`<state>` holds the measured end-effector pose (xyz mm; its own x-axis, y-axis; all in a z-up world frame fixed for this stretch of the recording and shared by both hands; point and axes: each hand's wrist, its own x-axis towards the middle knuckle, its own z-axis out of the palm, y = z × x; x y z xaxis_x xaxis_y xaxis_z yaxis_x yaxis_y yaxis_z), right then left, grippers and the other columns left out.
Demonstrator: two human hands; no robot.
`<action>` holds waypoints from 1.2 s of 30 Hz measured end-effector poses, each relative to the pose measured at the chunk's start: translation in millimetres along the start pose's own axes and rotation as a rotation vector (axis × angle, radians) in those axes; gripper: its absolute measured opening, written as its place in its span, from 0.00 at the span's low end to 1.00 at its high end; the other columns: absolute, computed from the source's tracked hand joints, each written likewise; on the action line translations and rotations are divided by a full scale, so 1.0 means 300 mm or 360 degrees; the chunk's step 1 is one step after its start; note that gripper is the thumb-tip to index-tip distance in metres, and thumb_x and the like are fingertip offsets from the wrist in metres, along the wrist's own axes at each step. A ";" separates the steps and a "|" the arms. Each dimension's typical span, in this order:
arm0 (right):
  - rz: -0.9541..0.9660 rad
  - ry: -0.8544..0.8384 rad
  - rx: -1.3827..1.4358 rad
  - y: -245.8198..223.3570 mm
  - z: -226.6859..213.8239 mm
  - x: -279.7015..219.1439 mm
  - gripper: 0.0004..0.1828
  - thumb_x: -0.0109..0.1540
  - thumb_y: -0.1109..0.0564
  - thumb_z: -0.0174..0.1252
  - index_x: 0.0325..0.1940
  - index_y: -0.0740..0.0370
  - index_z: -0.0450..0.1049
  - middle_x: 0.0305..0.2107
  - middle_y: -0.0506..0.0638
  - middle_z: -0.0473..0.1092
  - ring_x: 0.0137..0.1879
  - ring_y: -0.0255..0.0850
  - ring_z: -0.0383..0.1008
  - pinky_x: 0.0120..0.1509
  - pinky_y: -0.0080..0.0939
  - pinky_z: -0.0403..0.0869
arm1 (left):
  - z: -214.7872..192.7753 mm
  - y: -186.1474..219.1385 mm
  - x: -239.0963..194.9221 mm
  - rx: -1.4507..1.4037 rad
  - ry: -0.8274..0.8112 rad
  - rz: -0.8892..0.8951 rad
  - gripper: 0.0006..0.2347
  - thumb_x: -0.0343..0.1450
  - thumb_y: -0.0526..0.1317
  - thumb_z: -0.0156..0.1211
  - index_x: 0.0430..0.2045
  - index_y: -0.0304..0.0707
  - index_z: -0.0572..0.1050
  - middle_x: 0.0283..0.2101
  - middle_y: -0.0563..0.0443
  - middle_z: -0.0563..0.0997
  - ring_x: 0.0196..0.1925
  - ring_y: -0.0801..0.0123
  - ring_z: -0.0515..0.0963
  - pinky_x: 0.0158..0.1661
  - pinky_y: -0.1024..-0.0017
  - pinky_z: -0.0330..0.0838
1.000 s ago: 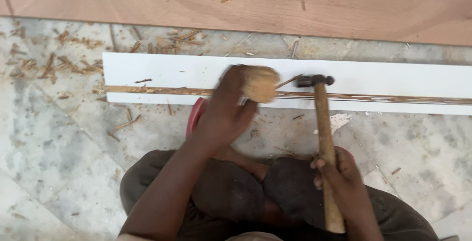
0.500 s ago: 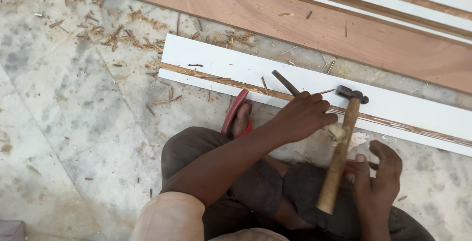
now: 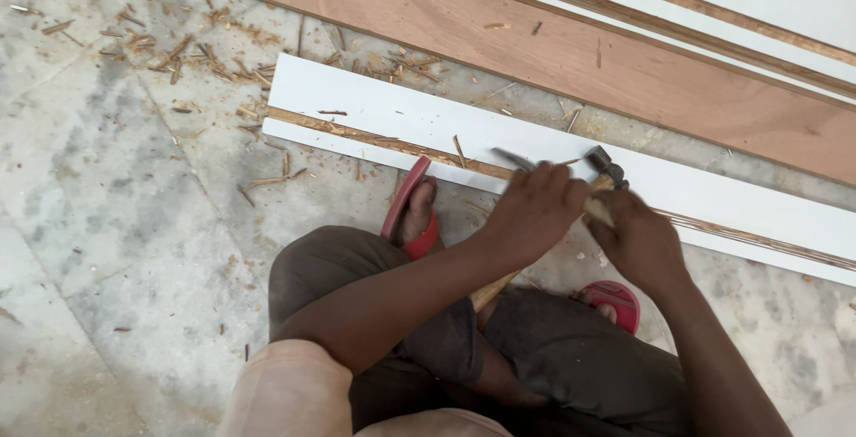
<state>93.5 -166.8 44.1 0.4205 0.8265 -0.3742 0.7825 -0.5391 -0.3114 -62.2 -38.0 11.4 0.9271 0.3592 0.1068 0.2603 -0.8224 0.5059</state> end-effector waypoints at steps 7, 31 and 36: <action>-0.0310 0.0335 -0.0159 0.095 0.010 0.019 0.20 0.63 0.52 0.61 0.57 0.60 0.73 0.46 0.56 0.72 0.52 0.55 0.73 0.51 0.54 0.75 | 0.337 -0.035 -0.091 -0.0733 -0.1205 -0.0067 0.27 0.66 0.55 0.68 0.49 0.29 0.77 0.55 0.31 0.79 0.53 0.44 0.82 0.52 0.54 0.75; -0.0837 -0.0587 -0.1203 0.067 0.065 0.216 0.40 0.66 0.58 0.50 0.81 0.36 0.47 0.37 0.50 0.73 0.30 0.43 0.77 0.37 0.43 0.75 | 0.201 0.027 -0.096 0.0061 -0.0971 -0.0209 0.22 0.66 0.41 0.63 0.44 0.12 0.75 0.63 -0.05 0.49 0.29 0.44 0.86 0.19 0.55 0.78; -0.0917 -0.0521 -0.0994 0.091 0.086 0.212 0.44 0.64 0.61 0.50 0.80 0.32 0.46 0.37 0.49 0.72 0.30 0.44 0.77 0.33 0.44 0.75 | 0.203 0.027 -0.086 0.0050 -0.1140 -0.0255 0.20 0.64 0.41 0.64 0.43 0.16 0.76 0.66 -0.03 0.46 0.32 0.45 0.86 0.23 0.55 0.79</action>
<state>129.7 -133.3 -10.8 -0.1897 0.8021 -0.5662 0.9776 0.2079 -0.0330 -67.6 -80.9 -39.4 0.8232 0.1087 -0.5573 0.4051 -0.8001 0.4423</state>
